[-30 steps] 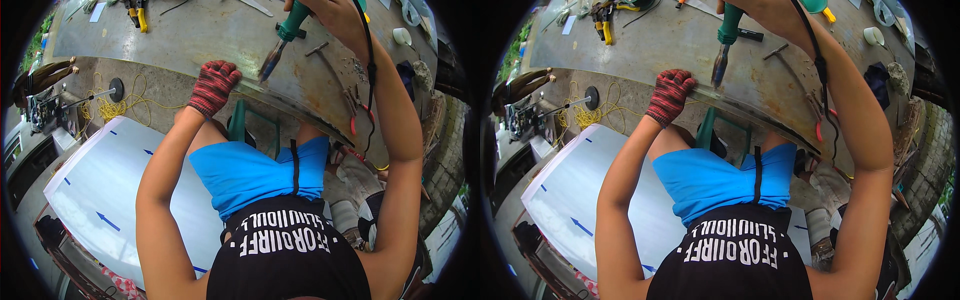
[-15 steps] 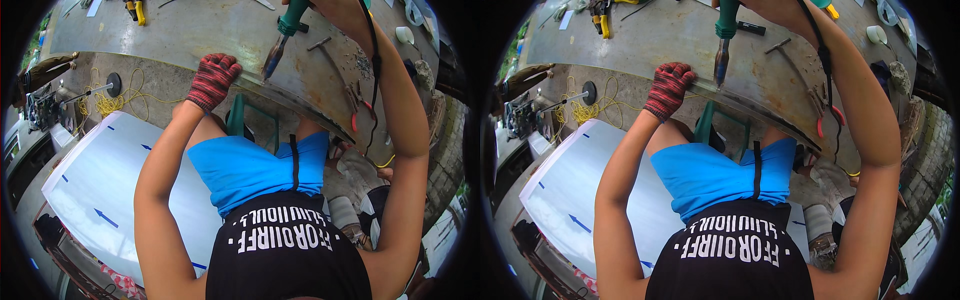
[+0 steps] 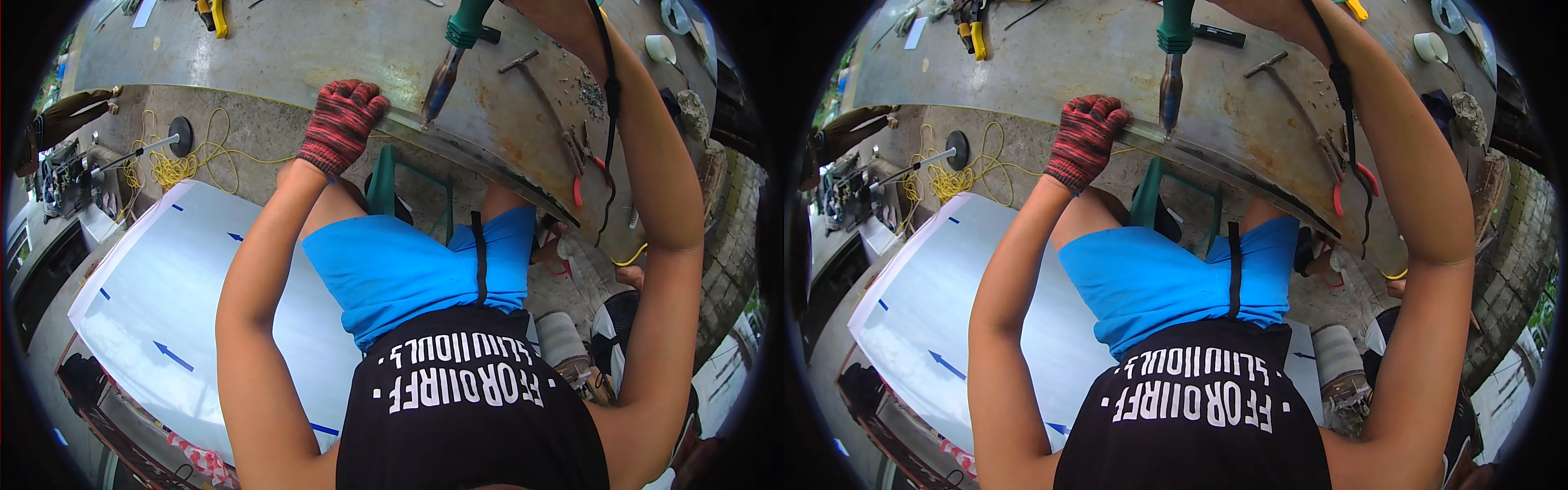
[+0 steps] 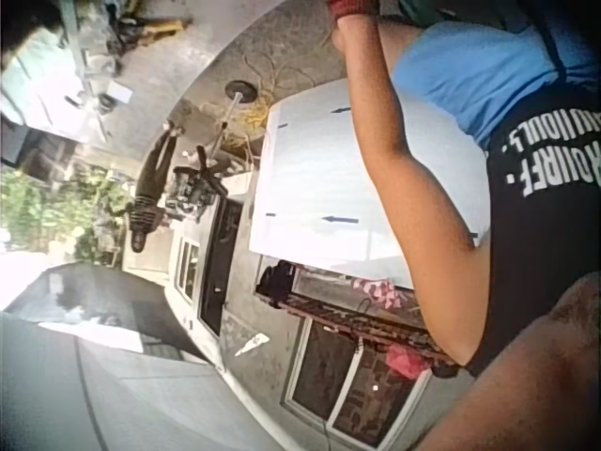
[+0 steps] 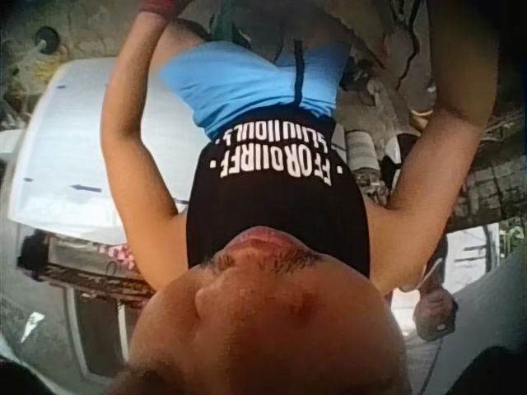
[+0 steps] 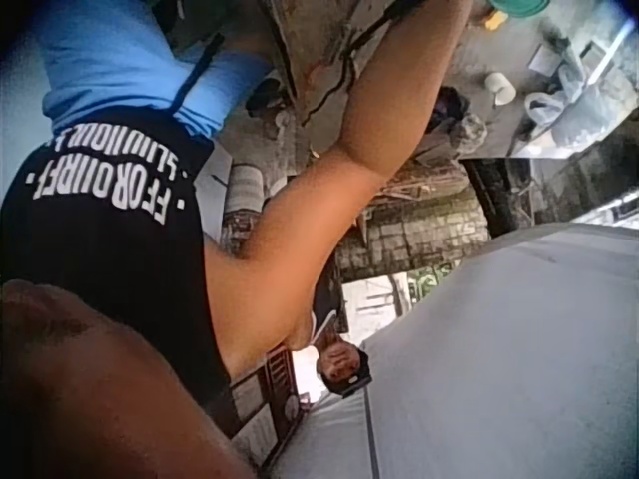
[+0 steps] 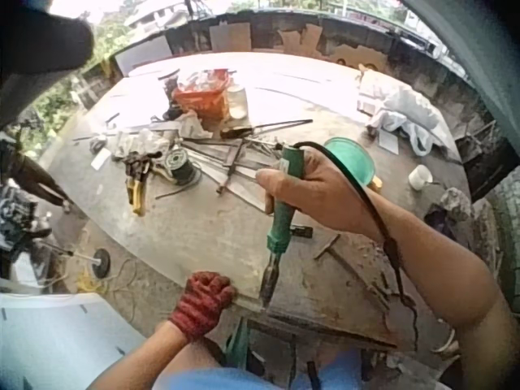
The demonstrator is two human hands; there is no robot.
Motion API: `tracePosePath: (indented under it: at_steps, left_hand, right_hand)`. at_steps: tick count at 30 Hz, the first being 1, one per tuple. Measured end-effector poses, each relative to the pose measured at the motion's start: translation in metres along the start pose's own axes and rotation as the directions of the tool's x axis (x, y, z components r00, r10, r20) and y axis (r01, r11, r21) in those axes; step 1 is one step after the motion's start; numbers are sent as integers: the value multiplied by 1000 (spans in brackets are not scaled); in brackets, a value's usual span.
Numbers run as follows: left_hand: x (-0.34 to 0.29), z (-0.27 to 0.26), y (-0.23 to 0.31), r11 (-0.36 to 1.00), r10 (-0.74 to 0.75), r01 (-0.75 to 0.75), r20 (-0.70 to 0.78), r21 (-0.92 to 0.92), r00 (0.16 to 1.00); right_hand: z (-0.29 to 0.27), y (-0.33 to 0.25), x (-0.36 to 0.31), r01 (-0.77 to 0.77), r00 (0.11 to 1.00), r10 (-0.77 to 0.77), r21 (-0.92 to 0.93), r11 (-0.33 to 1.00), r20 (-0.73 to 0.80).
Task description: Soldering and assembling metal frame components for a sign assembly.
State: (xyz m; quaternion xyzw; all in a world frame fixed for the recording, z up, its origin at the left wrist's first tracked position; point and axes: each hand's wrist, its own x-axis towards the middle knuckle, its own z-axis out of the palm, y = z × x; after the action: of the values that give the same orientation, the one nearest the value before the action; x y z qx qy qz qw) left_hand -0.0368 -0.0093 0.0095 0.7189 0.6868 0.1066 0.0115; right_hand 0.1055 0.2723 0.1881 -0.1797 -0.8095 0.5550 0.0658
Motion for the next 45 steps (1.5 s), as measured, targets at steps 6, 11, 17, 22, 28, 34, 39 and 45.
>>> tracePosePath:
  at_steps: [6,11,17,22,28,34,39,45]
  left_hand:
    - [0,-2,2,1000,3,-3,2,7,1000]
    - [-3,1,-1,1000,-1,1,36,-4,999]
    - [3,4,-2,1000,18,-18,15,0,1000]
    - [-4,-9,-6,1000,-20,18,66,25,998]
    - [4,6,2,993,-16,19,32,-117,999]
    - [3,-3,3,998,59,-57,-100,22,993]
    - [-6,49,-15,988,-14,6,-53,-155,998]
    - [-14,1,-16,998,50,-53,-73,-35,996]
  right_hand:
    - [5,-3,-1,40,999,-40,14,999,34]
    - [7,-14,-3,-21,999,26,-109,994,46]
    - [7,-23,-7,-28,999,31,-136,990,22]
    - [16,-25,-3,23,999,-20,-69,997,33]
    - [-12,1,-28,112,992,-112,8,994,-54]
    - [-63,12,-103,314,795,-410,-275,909,-447]
    - [-63,-63,-214,77,724,-507,-675,734,-468]
    - [-25,-98,-306,0,670,-80,-108,994,-738]
